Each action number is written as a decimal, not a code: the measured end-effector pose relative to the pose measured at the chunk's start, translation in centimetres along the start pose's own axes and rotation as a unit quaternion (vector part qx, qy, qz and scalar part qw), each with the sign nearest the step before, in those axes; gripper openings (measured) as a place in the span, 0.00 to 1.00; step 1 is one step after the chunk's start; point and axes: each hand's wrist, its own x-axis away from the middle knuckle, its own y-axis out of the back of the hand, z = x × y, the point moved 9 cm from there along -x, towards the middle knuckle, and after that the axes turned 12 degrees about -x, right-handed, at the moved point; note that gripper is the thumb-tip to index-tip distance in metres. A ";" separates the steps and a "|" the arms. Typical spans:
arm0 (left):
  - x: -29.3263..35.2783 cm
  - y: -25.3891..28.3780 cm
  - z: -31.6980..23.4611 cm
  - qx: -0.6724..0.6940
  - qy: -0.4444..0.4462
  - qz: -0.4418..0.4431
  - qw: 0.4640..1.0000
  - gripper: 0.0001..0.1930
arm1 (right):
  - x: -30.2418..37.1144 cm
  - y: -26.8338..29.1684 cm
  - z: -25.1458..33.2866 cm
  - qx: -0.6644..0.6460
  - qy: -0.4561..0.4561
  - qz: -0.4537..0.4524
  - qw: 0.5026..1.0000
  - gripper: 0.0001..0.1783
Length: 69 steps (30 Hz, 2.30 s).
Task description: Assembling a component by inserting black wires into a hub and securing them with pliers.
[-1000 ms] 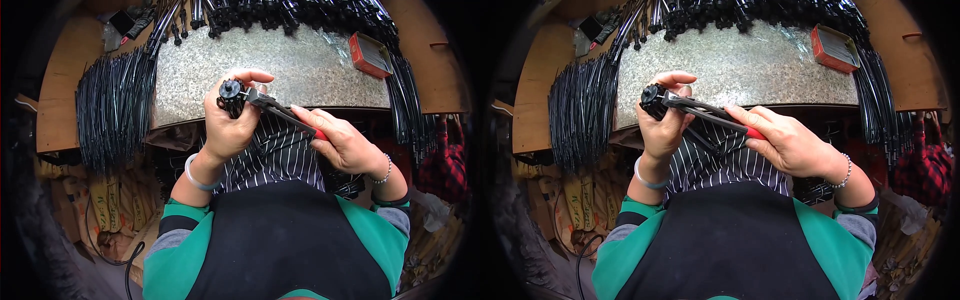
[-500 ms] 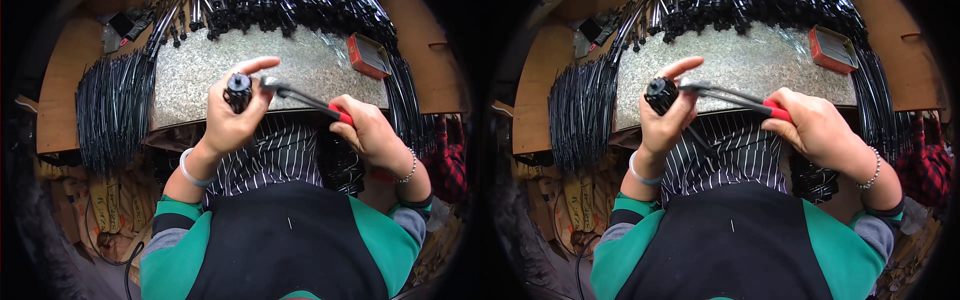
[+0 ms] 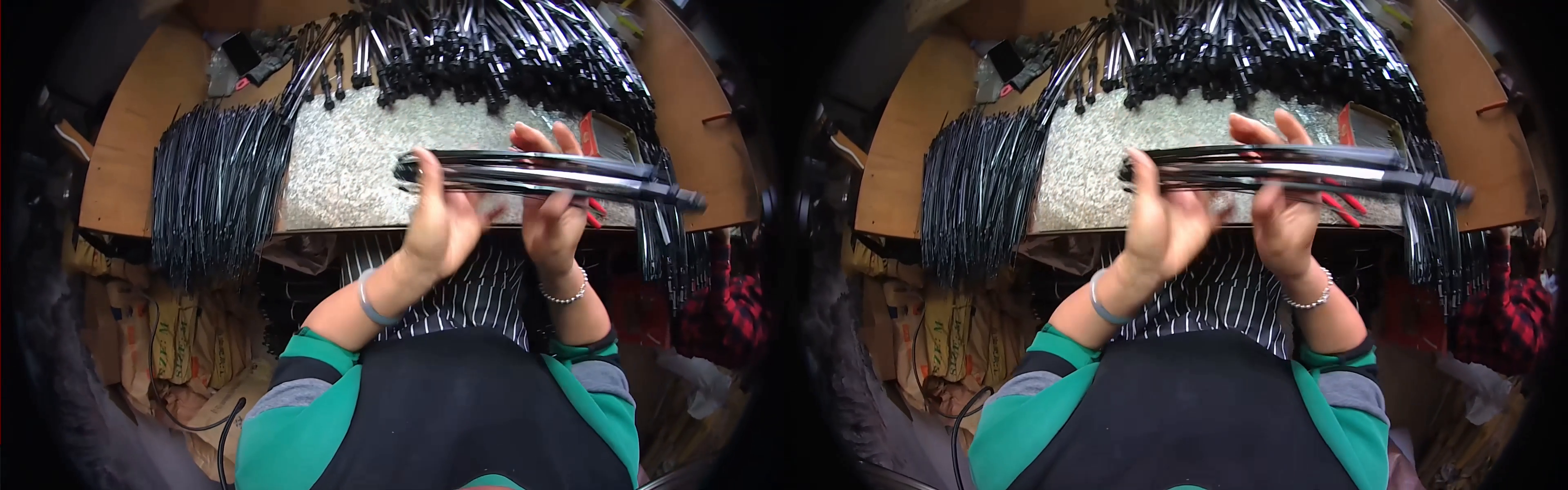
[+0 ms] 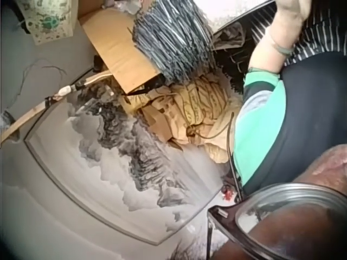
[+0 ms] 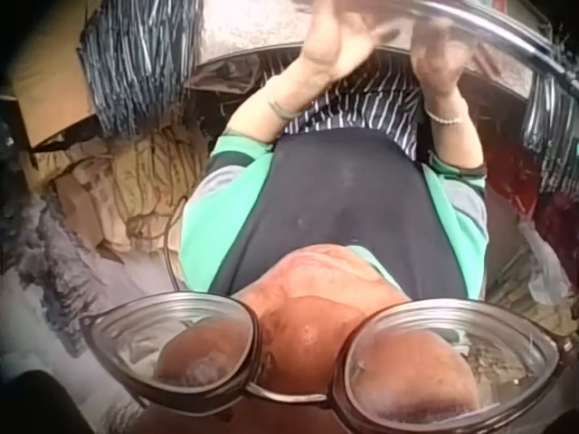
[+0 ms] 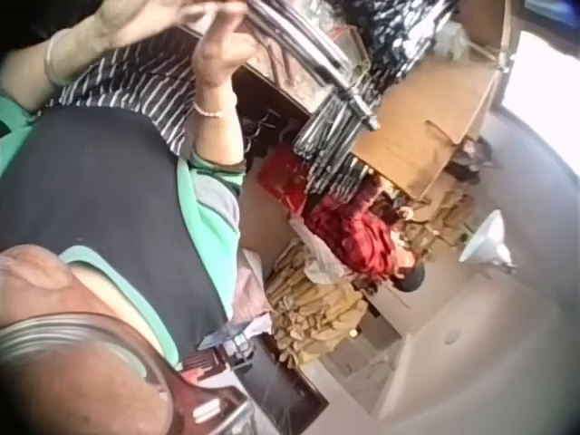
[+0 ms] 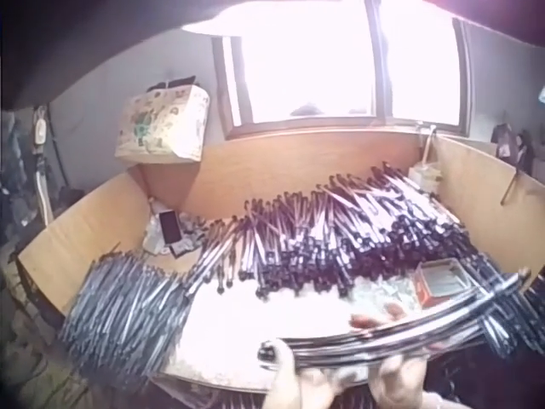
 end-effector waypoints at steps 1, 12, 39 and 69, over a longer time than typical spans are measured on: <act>0.8 -0.1 3.1 -0.121 0.093 0.114 0.982 0.20 | -0.8 -0.8 0.4 -0.167 -0.011 -0.081 0.983 0.22; 3.5 -8.3 -10.5 -0.557 -0.473 0.058 0.680 0.25 | -2.0 -4.5 -2.7 0.099 -0.137 0.194 0.966 0.21; 1.6 -12.6 -10.4 -0.505 -0.391 0.177 0.749 0.21 | -2.8 -3.2 5.0 0.172 0.128 0.046 0.976 0.32; 0.9 -11.8 -11.0 -0.451 -0.416 0.253 0.748 0.19 | -1.5 -2.4 1.2 -0.064 0.054 0.006 0.997 0.12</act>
